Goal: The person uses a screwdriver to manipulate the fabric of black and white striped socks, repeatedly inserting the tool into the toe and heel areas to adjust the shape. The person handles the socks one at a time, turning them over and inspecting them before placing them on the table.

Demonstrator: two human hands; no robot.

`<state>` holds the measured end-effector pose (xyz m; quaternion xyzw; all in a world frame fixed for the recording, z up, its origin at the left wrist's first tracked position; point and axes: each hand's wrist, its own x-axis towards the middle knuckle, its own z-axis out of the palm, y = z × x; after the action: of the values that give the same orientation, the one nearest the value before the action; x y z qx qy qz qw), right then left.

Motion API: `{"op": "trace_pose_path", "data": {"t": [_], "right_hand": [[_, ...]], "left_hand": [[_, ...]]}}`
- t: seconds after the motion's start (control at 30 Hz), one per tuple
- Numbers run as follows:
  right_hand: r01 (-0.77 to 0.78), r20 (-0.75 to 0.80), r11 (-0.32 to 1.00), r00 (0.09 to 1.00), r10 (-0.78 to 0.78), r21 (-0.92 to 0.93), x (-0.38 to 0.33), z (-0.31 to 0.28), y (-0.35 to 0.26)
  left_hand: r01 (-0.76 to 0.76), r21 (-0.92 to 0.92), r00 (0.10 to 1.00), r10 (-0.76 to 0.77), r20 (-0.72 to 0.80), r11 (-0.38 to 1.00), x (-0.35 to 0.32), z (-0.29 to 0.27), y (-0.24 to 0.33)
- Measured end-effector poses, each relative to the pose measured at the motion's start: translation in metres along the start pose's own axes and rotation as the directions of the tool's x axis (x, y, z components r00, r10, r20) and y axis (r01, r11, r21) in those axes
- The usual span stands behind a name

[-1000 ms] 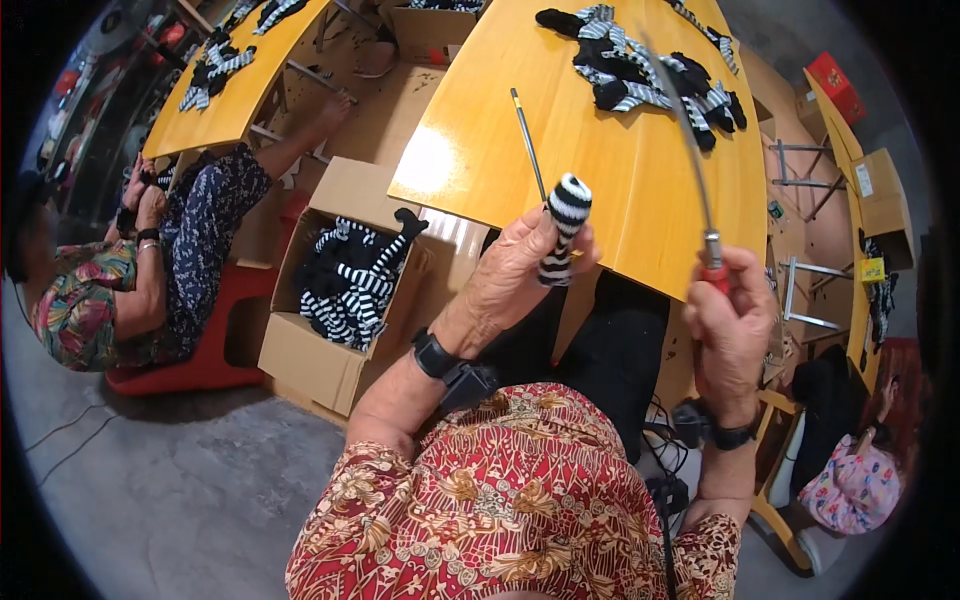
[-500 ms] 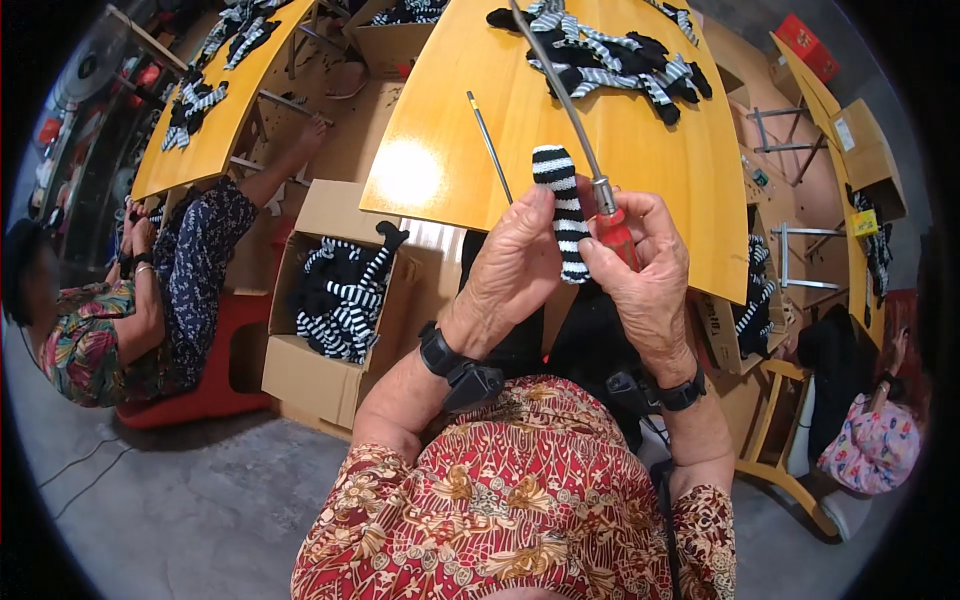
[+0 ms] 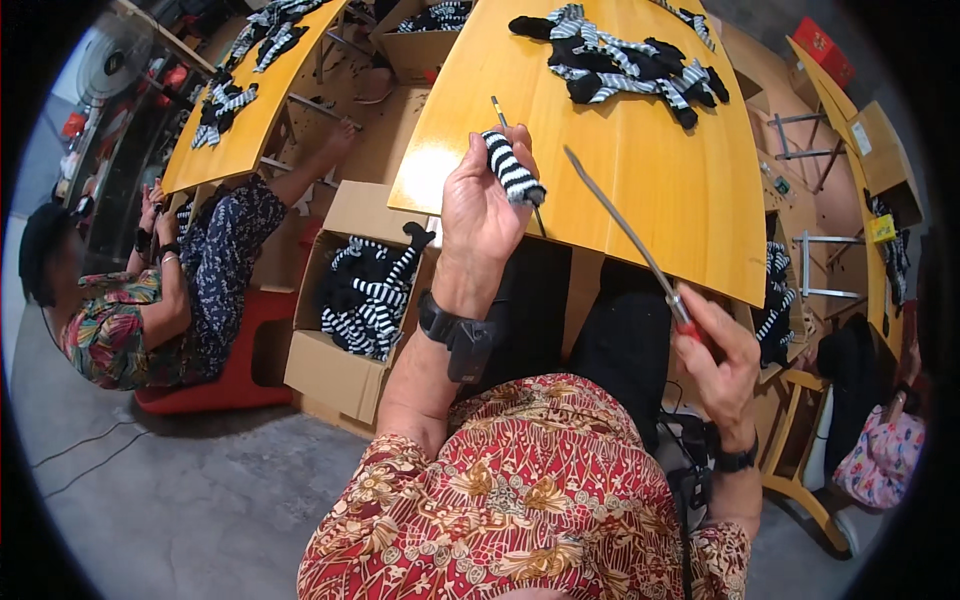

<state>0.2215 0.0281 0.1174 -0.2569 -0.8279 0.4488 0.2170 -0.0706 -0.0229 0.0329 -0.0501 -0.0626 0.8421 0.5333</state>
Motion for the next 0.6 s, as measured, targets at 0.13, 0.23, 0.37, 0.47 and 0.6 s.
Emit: {"op": "trace_pose_path", "data": {"t": [0.13,0.23,0.37,0.47,0.6], "right_hand": [[0.022,0.072,1.000,0.997,-0.021,-0.010,-0.022,-0.001,0.004],[-0.005,0.056,0.999,0.998,0.003,0.031,-0.025,0.006,0.011],[-0.094,0.006,0.984,0.996,0.094,0.154,-0.029,0.013,0.017],[-0.138,-0.001,0.956,0.990,0.143,0.258,-0.032,0.024,0.019],[-0.091,-0.062,0.957,0.992,0.112,0.277,-0.029,0.044,0.020]], "left_hand": [[-0.029,-0.020,0.999,0.029,-0.027,0.999,0.004,0.001,-0.002],[-0.011,0.043,1.000,0.012,-0.023,0.999,0.003,0.004,-0.013],[0.013,0.086,0.998,-0.018,0.059,0.996,-0.001,0.006,-0.027],[-0.010,0.168,0.996,-0.004,0.086,0.986,-0.008,0.012,-0.036],[-0.094,0.307,0.992,0.061,0.114,0.947,-0.018,0.025,-0.054]]}}
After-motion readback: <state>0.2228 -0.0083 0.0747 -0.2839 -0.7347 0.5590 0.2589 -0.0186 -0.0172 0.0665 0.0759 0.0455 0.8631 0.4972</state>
